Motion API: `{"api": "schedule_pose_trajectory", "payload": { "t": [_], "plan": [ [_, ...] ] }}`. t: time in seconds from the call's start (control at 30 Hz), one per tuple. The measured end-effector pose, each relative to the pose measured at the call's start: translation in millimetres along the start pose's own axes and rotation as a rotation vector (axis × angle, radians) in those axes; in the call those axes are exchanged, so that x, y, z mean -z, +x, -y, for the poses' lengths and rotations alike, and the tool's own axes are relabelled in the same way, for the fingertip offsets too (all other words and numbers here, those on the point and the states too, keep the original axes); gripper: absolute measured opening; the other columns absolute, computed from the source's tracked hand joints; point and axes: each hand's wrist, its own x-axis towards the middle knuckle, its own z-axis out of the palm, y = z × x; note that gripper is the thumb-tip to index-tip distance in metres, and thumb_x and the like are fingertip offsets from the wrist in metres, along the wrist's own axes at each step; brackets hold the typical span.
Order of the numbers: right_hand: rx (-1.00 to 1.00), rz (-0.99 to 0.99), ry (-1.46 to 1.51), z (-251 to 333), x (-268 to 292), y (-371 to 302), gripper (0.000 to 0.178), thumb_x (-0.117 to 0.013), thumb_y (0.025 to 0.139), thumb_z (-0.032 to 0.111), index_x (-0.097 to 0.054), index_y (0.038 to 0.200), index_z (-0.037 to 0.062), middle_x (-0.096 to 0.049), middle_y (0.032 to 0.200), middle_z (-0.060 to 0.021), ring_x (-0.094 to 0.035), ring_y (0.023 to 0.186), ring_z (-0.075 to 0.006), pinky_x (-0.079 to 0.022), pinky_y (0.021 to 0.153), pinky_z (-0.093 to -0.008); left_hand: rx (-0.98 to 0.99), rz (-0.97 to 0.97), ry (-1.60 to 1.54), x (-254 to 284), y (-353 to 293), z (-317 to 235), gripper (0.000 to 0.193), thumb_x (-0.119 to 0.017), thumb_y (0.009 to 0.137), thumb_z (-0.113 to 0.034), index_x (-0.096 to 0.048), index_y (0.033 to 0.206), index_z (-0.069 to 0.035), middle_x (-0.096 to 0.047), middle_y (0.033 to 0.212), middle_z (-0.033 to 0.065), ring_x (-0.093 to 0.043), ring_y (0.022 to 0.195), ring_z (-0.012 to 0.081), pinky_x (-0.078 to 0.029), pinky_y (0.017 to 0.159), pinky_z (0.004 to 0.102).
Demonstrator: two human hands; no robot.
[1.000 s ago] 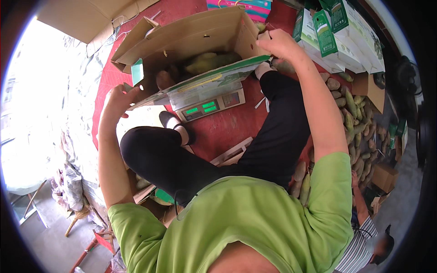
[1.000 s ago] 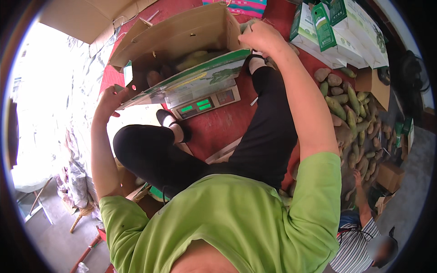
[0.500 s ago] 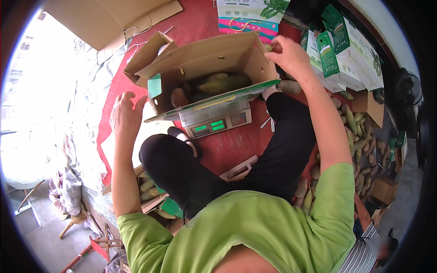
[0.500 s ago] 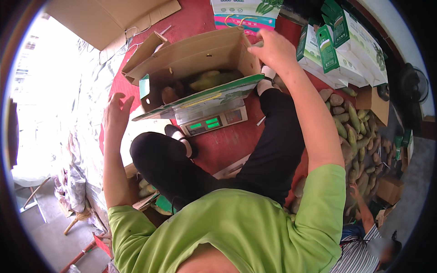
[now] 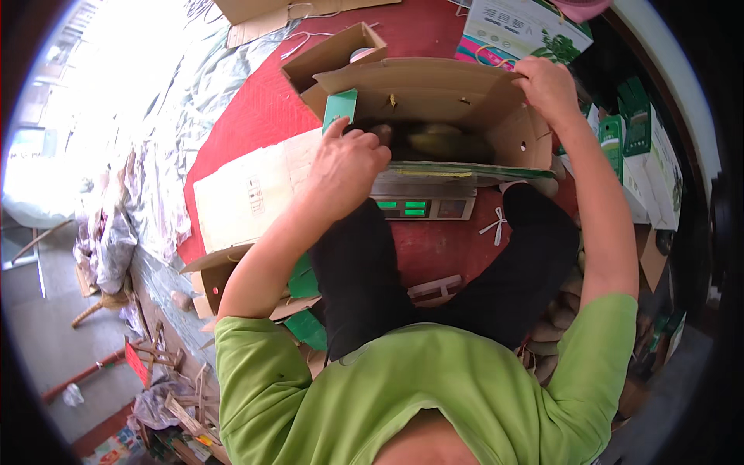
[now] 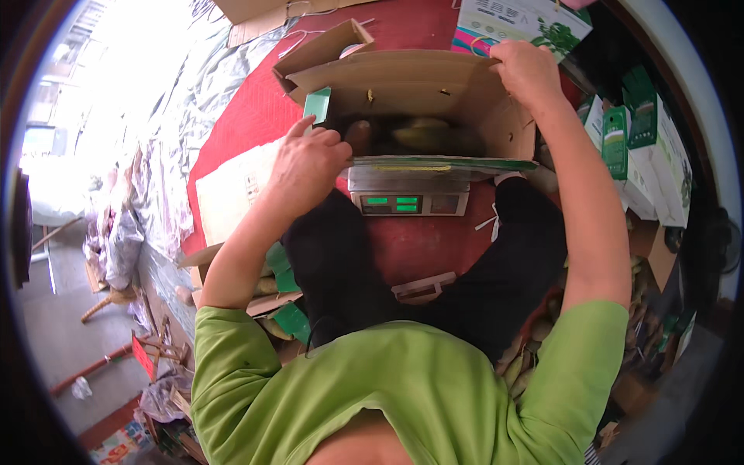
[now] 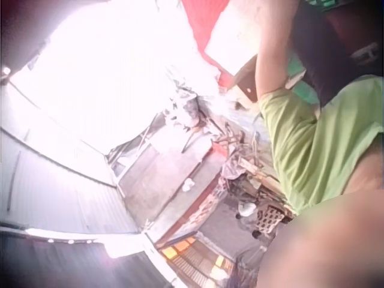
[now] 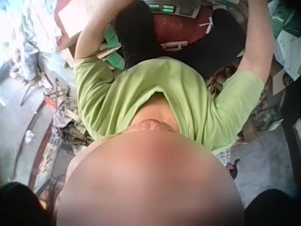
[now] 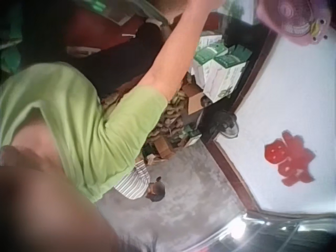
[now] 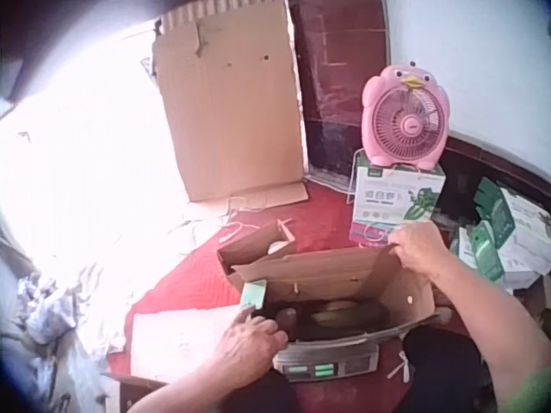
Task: Sorting and weighing vegetables into cardboard boxes on a scale.
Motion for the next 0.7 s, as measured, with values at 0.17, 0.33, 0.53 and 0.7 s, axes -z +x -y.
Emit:
{"api": "schedule_pose_trajectory", "payload": {
  "t": [0.17, 0.33, 0.53, 0.7],
  "plan": [
    [0.157, -0.170, 0.014, 54, 44, 39, 0.011, -0.060, 0.079, 0.018, -0.059, 0.082, 0.0078, -0.059, 0.082, -0.0056, -0.059, 0.087, -0.0269, -0.043, 0.070, -0.0422, 0.180, -0.089, 0.020, 17, -52, 50, 0.004, -0.061, 0.078, -0.014, -0.063, 0.079, -0.011, -0.057, 0.076, 0.0050, -0.061, 0.084, 0.0231, -0.039, 0.100, 0.0442],
    [0.341, -0.293, 0.029, 136, 63, 83, 0.011, -0.059, 0.079, 0.021, -0.060, 0.079, 0.0099, -0.061, 0.081, -0.0037, -0.061, 0.085, -0.0254, -0.044, 0.070, -0.0424, 0.332, -0.205, -0.004, 44, -108, 80, 0.010, -0.065, 0.079, -0.019, -0.063, 0.079, -0.009, -0.058, 0.074, 0.0061, -0.061, 0.083, 0.0231, -0.039, 0.100, 0.0433],
    [0.324, -0.102, 0.147, 247, 51, 114, 0.013, -0.064, 0.070, 0.021, -0.069, 0.078, 0.0118, -0.068, 0.084, -0.0090, -0.065, 0.087, -0.0274, -0.045, 0.073, -0.0450, 0.460, -0.227, 0.087, 61, -200, 106, 0.010, -0.067, 0.075, -0.016, -0.062, 0.078, -0.007, -0.058, 0.075, 0.0054, -0.060, 0.081, 0.0240, -0.039, 0.100, 0.0429],
    [0.472, -0.152, 0.228, 331, -3, 111, 0.009, -0.058, 0.074, 0.018, -0.067, 0.076, 0.0169, -0.067, 0.082, -0.0038, -0.066, 0.080, -0.0227, -0.046, 0.066, -0.0418, 0.582, -0.079, 0.183, 56, -275, 119, 0.005, -0.065, 0.074, -0.010, -0.064, 0.078, -0.009, -0.059, 0.076, 0.0047, -0.060, 0.080, 0.0246, -0.039, 0.100, 0.0425]
  ]
}}
